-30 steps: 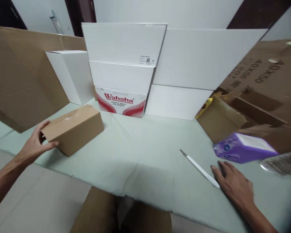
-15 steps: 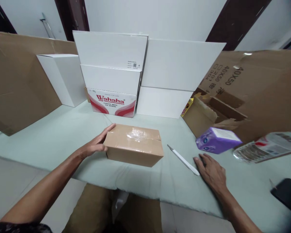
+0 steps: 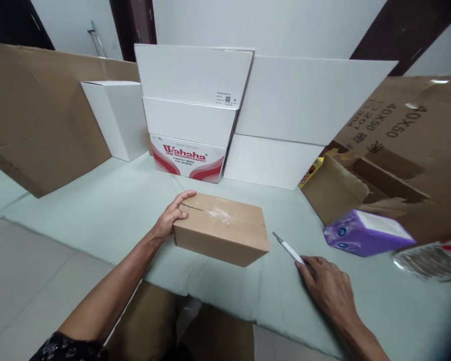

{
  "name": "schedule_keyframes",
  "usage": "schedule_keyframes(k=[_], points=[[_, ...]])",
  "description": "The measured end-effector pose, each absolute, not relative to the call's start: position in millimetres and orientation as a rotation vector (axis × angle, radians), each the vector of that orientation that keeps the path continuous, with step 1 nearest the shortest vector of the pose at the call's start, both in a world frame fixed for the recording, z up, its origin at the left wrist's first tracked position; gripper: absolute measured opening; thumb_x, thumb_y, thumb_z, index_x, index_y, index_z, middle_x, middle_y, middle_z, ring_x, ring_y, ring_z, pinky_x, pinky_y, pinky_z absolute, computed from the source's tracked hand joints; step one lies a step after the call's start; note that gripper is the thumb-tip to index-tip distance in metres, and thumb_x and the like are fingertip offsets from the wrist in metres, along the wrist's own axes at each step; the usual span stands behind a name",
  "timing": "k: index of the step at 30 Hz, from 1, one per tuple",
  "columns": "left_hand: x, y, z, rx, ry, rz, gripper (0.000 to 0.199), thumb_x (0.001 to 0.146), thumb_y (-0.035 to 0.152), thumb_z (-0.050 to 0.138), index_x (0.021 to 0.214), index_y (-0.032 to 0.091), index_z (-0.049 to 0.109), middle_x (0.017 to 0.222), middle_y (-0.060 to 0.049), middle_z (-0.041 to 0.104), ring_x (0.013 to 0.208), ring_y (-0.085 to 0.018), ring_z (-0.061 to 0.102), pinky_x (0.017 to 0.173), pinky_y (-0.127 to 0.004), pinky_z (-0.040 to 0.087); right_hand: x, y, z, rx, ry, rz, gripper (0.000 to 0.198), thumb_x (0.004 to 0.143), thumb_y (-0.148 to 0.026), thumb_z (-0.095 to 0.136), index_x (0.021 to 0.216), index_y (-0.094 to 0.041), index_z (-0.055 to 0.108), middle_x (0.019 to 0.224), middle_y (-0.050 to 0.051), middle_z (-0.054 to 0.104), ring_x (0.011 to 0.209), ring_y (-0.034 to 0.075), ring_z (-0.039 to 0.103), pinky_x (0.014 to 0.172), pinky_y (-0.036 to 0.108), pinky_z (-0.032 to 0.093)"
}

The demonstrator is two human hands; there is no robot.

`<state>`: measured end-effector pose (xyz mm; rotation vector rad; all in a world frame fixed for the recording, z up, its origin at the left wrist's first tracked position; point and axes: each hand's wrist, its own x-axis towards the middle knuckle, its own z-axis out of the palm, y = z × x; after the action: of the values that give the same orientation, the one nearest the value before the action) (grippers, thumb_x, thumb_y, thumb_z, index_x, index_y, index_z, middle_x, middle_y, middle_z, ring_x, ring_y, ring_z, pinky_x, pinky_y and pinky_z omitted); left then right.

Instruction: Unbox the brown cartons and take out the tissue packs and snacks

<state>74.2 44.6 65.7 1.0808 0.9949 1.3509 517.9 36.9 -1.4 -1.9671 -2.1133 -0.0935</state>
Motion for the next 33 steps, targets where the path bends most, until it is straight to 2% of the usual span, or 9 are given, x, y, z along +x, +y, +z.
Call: schedule_keyframes(k=[2,6,9,12,16,19,26,30,33], points=[[75.6,45.0,63.7,1.066,0.977,1.373,0.078,0.058,0.032,0.063,0.135,0.021,0.061,0.134,-0.008,0.063,0.122,-0.036,0.056,0.106,-0.045,0.042,512.5,37.7,0.4,-1.965,-2.126,-0.082,0.053,0.092,-0.049,0.031,0.1,-0.018,0.073,0.1,0.019,0.076,0.098,0.037,0.071,0.084,0.05,0.051],[77.9,46.2,60.6,1.047,0.935,1.413,0.075,0.056,0.031,0.061,0.131,0.021,0.064,0.142,-0.007,0.06,0.129,-0.038,0.052,0.113,-0.049,0.038,506.0,32.2,31.2,-2.012,-1.879,0.14,0.053,0.089,-0.056,0.033,0.107,-0.019,0.066,0.101,0.018,0.076,0.092,0.035,0.072,0.08,0.046,0.055],[78.5,47.0,59.3,1.045,0.909,1.432,0.072,0.055,0.029,0.061,0.127,0.022,0.067,0.15,-0.006,0.055,0.135,-0.04,0.048,0.118,-0.051,0.033,489.1,21.4,77.5,-1.979,-1.704,0.199,0.054,0.09,-0.063,0.036,0.111,-0.022,0.065,0.088,0.012,0.075,0.079,0.031,0.071,0.073,0.043,0.056],[78.5,47.9,58.3,1.047,0.888,1.439,0.071,0.056,0.029,0.061,0.126,0.023,0.068,0.152,-0.006,0.053,0.138,-0.041,0.046,0.12,-0.052,0.03,453.3,12.7,124.3,-1.732,-1.879,0.203,0.052,0.092,-0.068,0.045,0.109,-0.025,0.07,0.081,0.006,0.074,0.07,0.026,0.069,0.065,0.037,0.055],[78.7,49.1,57.1,1.047,0.863,1.437,0.07,0.056,0.029,0.061,0.126,0.023,0.067,0.151,-0.006,0.053,0.139,-0.041,0.045,0.122,-0.053,0.028,389.0,17.0,160.0,-1.289,-2.347,0.16,0.041,0.103,-0.052,0.043,0.113,-0.025,0.073,0.098,0.007,0.078,0.08,0.023,0.073,0.069,0.032,0.055],[79.2,49.2,56.5,1.045,0.849,1.435,0.07,0.056,0.028,0.06,0.125,0.023,0.067,0.149,-0.007,0.054,0.138,-0.041,0.046,0.121,-0.053,0.029,344.2,28.3,170.5,-1.177,-2.626,-0.016,0.04,0.108,-0.038,0.036,0.122,-0.026,0.071,0.105,0.007,0.078,0.084,0.022,0.073,0.069,0.031,0.052],[78.9,50.0,54.1,1.03,0.843,1.446,0.067,0.056,0.028,0.061,0.122,0.023,0.069,0.146,-0.006,0.056,0.133,-0.039,0.049,0.116,-0.051,0.035,291.1,45.9,190.1,-1.505,-3.048,-0.336,0.033,0.108,-0.03,0.039,0.119,-0.023,0.069,0.103,0.007,0.076,0.08,0.021,0.072,0.057,0.029,0.034],[77.8,51.0,51.7,1.025,0.85,1.452,0.065,0.055,0.028,0.062,0.119,0.023,0.069,0.144,-0.005,0.057,0.129,-0.038,0.051,0.112,-0.048,0.039,289.7,47.0,206.0,-1.545,-3.142,-0.382,0.031,0.105,-0.023,0.042,0.116,-0.021,0.071,0.106,0.01,0.077,0.084,0.023,0.073,0.058,0.029,0.033],[77.6,50.8,51.6,1.018,0.873,1.46,0.063,0.054,0.028,0.062,0.116,0.023,0.069,0.136,-0.006,0.06,0.123,-0.036,0.054,0.106,-0.045,0.042,292.2,48.8,220.1,-1.591,-3.185,-0.4,0.029,0.1,-0.017,0.048,0.11,-0.02,0.075,0.098,0.011,0.078,0.083,0.024,0.074,0.059,0.03,0.035]])
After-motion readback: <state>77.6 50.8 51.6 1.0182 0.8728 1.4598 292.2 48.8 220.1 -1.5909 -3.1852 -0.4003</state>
